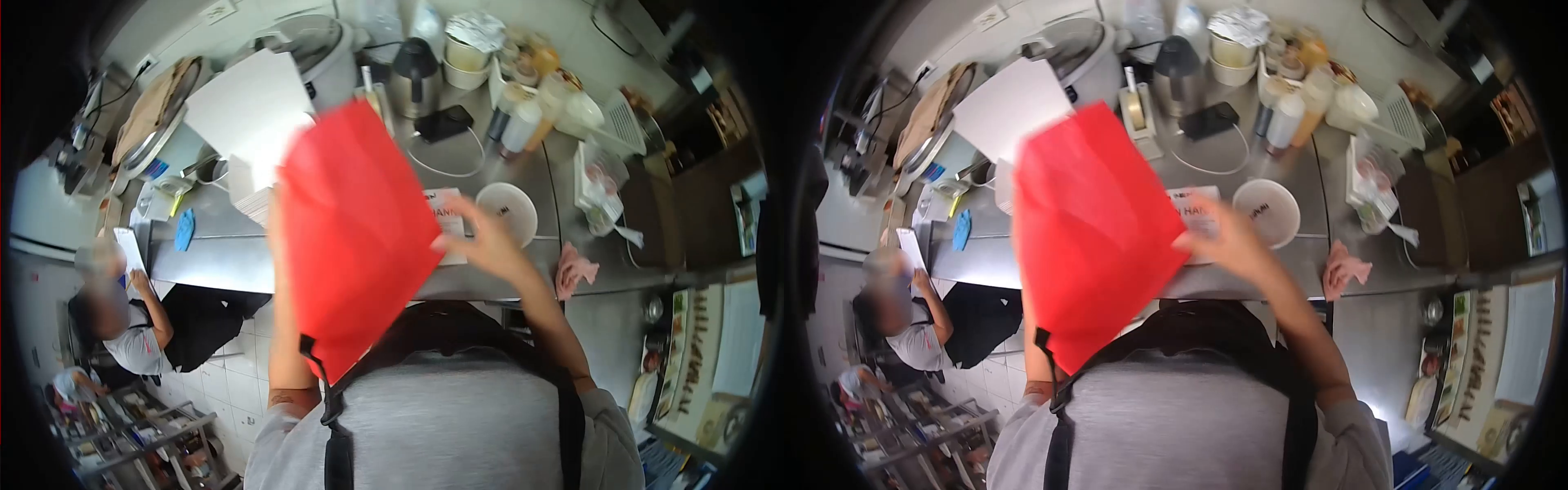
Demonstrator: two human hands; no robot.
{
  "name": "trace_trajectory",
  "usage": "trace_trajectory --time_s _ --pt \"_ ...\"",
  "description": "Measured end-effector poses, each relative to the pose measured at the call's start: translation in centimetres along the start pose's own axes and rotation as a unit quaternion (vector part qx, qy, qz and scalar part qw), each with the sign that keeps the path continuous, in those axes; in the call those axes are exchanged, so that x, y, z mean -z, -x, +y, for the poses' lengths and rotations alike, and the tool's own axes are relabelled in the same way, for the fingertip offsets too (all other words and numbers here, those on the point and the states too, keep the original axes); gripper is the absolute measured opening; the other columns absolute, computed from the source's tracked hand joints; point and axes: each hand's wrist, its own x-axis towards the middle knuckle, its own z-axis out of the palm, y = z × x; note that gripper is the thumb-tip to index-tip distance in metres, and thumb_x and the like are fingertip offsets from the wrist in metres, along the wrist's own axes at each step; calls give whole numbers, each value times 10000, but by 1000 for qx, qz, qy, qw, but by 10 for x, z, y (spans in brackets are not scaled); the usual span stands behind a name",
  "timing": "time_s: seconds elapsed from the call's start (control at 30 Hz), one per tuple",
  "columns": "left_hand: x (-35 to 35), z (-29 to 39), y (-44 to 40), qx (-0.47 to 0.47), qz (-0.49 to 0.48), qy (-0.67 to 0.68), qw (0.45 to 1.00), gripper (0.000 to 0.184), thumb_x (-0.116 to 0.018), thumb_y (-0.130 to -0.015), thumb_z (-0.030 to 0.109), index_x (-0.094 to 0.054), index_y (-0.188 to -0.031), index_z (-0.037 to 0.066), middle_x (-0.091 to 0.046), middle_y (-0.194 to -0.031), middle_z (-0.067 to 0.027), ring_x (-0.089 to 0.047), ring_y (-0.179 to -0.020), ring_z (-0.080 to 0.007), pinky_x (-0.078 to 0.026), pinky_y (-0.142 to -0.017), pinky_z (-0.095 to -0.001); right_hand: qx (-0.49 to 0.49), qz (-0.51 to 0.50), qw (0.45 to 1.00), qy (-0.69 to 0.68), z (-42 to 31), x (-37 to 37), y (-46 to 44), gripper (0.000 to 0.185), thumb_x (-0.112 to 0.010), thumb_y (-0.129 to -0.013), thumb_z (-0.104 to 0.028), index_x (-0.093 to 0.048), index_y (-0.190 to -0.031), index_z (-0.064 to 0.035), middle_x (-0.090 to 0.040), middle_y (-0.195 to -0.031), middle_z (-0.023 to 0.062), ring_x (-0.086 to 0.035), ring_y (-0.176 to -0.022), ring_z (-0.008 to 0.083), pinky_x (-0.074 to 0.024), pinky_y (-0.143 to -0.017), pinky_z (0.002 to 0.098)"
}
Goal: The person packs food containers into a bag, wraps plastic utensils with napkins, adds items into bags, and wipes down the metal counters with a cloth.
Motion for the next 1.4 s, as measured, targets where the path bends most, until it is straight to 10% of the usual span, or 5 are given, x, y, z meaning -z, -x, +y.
trace_trajectory --time_s 0.2,0.67,0.87,1.0,1.4 --pt "24 -108 14 146 2 -107 983 183 -537 -945 257 -650 -975 116 -614 -852 -8 -555 -815 -97 -451 -734 -251 -248 308 772 498 131 108 143 360 -589 -845 -206 -588 -1185 -86 -627 -1071 123 -545 -1049 333 -423 -900 458" --pt "96 -186 68 195 33 -348 916 204 -551 -931 263 -670 -951 99 -640 -835 -29 -586 -791 -116 -468 -714 -266 -86 358 805 465 204 120 204 284 -705 -738 -231 -672 -979 -85 -643 -981 129 -597 -943 284 -458 -822 431" --pt "118 -195 86 199 44 -414 887 213 -557 -925 266 -679 -941 91 -651 -827 -38 -599 -781 -124 -475 -705 -272 -424 67 814 391 116 139 138 460 -730 -717 -248 -629 -1140 -97 -609 -1113 126 -545 -1072 295 -394 -965 411" --pt "127 -197 95 203 47 -440 873 220 -561 -921 268 -684 -934 86 -659 -822 -43 -608 -774 -130 -479 -700 -276 -145 -40 983 -103 62 64 79 402 -650 -867 -304 -603 -1169 -44 -613 -1161 75 -573 -1030 180 -442 -903 298" --pt "147 -158 95 149 63 -566 808 239 -573 -909 273 -701 -913 71 -681 -808 -61 -635 -753 -146 -494 -682 -289 -316 -166 667 -654 26 -31 77 326 -596 -914 -174 -544 -1196 -19 -604 -1175 82 -592 -1069 176 -483 -925 346"
